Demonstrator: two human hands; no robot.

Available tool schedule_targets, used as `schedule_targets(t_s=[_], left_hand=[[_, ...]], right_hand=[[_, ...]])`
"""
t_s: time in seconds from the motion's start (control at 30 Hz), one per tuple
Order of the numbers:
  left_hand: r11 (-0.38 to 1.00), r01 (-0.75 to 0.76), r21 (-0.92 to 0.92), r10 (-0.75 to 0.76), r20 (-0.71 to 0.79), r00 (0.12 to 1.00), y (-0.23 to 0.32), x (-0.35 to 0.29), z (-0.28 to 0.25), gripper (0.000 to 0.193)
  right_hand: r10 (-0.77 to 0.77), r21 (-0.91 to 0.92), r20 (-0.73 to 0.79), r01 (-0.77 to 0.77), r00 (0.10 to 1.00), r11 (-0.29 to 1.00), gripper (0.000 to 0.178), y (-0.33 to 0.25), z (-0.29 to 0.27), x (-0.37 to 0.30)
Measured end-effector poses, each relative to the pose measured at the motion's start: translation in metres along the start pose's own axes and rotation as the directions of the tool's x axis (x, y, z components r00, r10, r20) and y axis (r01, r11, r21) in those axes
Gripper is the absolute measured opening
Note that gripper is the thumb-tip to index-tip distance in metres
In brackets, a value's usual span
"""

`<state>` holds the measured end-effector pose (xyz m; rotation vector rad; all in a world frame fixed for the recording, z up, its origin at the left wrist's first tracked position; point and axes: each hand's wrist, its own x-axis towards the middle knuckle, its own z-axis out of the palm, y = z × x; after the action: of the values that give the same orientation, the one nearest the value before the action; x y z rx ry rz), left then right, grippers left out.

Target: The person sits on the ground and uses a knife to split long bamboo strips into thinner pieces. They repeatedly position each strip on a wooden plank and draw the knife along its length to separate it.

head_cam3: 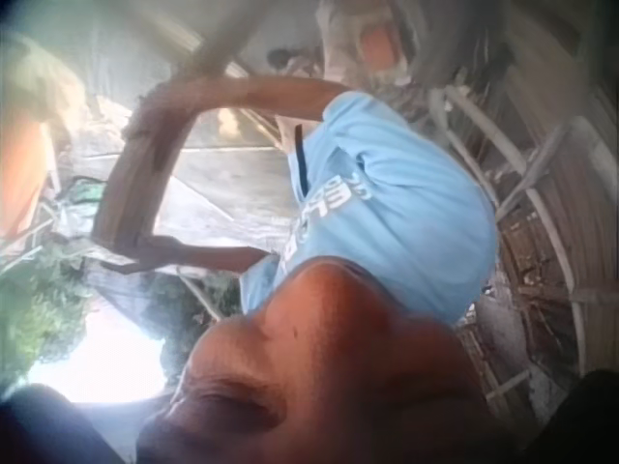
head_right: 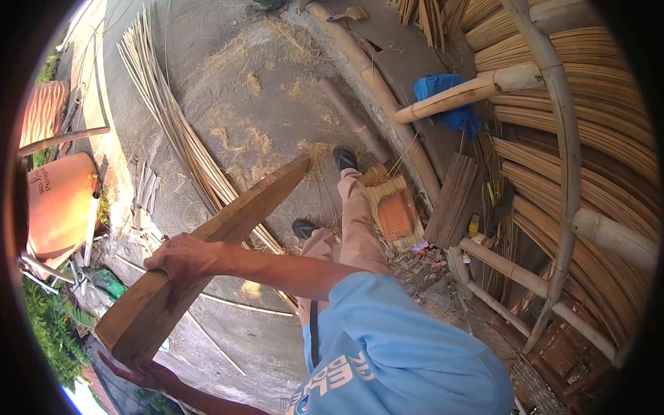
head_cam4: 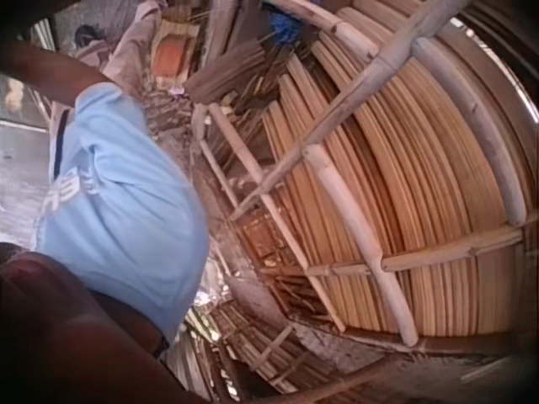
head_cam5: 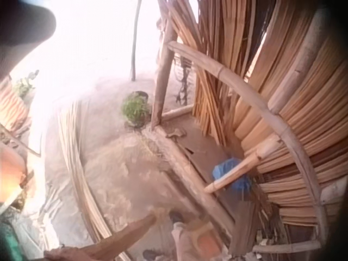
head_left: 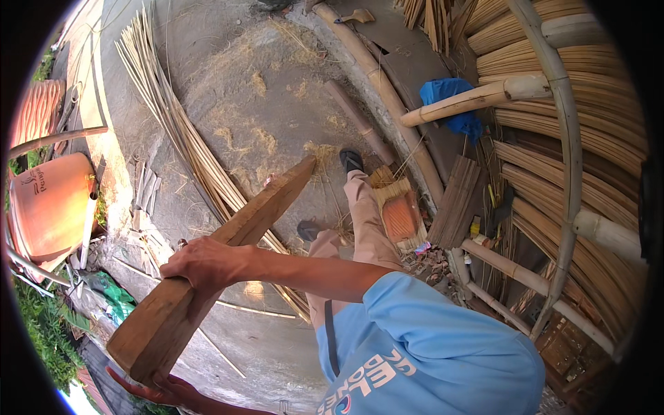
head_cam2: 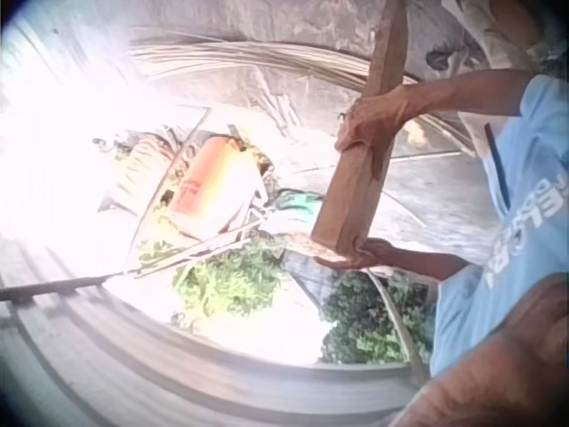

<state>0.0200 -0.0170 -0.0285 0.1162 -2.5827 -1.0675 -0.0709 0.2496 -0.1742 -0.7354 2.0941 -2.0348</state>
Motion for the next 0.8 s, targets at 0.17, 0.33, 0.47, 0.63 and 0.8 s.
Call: schedule_targets(t_s=[0.17, 0.33, 0.47, 0.63, 0.8], left_hand=[[0.927, 0.020, 0.375, 0.007, -0.073, 0.997, -0.004, -0.058, -0.014, 0.075], [0.703, 0.028, 0.710, 0.018, -0.057, 0.998, 0.065, -0.086, 0.003, 0.057], [0.491, 0.073, 0.868, -0.038, -0.062, 0.997, 0.111, -0.127, 0.002, 0.045], [0.174, 0.019, 0.985, -0.157, 0.009, 0.988, 0.146, -0.218, -0.025, 0.038], [-0.153, 0.164, 0.975, -0.484, -0.218, 0.848, 0.218, -0.301, 0.013, 0.038]], right_hand=[[0.131, -0.048, -0.368, -0.159, 0.921, 0.986, 0.073, 0.048, -0.028, -0.083], [0.980, 0.696, -0.189, -0.695, 0.066, 0.181, 0.079, 0.193, 0.005, -0.226], [0.900, 0.902, 0.405, -0.233, 0.160, -0.364, 0.097, 0.171, -0.004, -0.212], [0.937, 0.938, 0.347, -0.011, 0.045, -0.347, 0.105, 0.192, 0.020, -0.214], [0.951, 0.943, 0.285, -0.141, -0.116, -0.300, 0.101, 0.157, 0.003, -0.234]])
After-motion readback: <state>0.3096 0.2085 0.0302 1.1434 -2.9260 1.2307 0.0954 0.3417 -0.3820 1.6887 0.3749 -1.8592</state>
